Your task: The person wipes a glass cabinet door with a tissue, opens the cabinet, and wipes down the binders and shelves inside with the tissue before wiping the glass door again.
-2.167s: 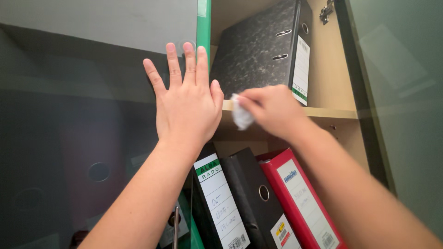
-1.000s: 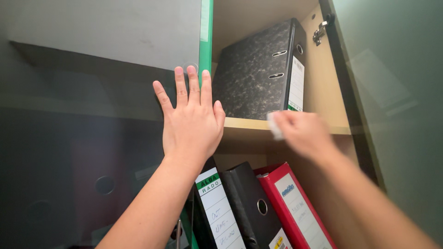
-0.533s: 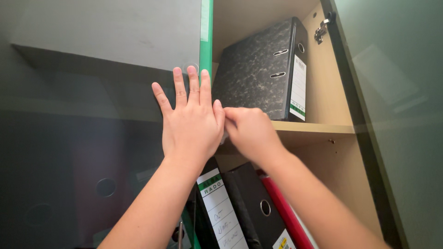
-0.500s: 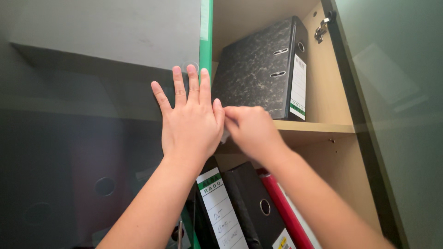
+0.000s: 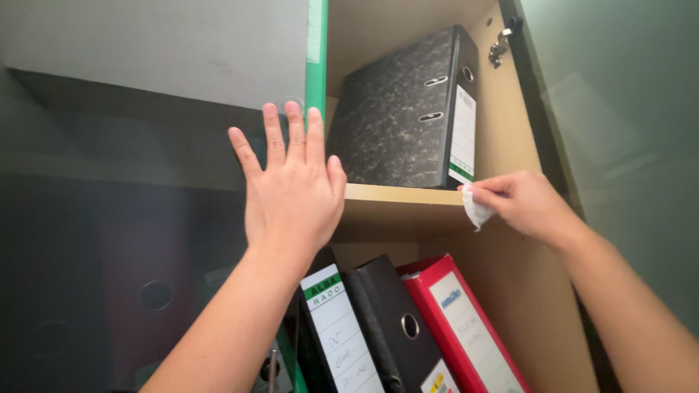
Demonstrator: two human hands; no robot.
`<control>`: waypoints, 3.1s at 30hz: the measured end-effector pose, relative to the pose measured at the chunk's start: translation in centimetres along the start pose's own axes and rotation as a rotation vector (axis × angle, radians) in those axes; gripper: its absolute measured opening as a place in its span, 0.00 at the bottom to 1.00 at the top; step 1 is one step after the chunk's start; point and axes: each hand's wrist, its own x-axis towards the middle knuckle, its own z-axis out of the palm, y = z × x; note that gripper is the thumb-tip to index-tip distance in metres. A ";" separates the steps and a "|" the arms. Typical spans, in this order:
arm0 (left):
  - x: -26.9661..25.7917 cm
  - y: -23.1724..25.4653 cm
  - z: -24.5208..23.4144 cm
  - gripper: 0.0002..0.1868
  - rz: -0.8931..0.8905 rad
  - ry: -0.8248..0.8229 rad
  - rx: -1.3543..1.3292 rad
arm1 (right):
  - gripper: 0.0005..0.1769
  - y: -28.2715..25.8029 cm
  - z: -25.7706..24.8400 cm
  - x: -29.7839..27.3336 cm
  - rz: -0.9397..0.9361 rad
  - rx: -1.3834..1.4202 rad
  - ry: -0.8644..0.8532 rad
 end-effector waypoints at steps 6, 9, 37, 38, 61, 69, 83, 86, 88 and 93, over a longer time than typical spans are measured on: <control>-0.1 0.0 0.1 0.34 0.014 0.010 0.022 | 0.17 0.3 0.7 -0.8 -0.090 0.112 0.026; -0.1 0.0 0.0 0.34 0.011 0.007 0.029 | 0.18 -2.4 1.2 -1.4 -0.216 0.077 0.051; -0.3 -0.2 0.1 0.33 0.035 0.020 -0.006 | 0.11 -3.6 4.5 -3.8 -0.581 0.058 0.464; -0.3 -0.3 0.1 0.33 0.036 0.021 -0.009 | 0.11 -2.6 4.2 -3.8 -0.529 0.107 0.476; -0.2 0.3 -0.2 0.34 0.085 0.032 0.127 | 0.19 3.6 1.9 -0.1 0.076 -0.164 0.358; -0.2 0.4 -0.3 0.34 0.066 0.021 0.111 | 0.18 1.1 0.7 1.2 0.182 -0.301 0.197; -0.2 0.4 -0.6 0.34 0.045 0.060 -0.006 | 0.10 -17.0 8.1 -2.0 -0.423 0.129 0.267; -0.3 0.3 -0.7 0.33 0.005 0.065 -0.024 | 0.08 -17.3 9.1 -2.1 -0.493 0.119 0.351; -0.4 0.2 -0.7 0.33 0.032 0.070 -0.021 | 0.10 -16.7 9.2 -2.3 -0.597 0.172 0.373; -0.5 0.2 -1.1 0.33 0.036 0.094 -0.062 | 0.10 -14.2 8.9 -3.0 -0.692 0.115 0.472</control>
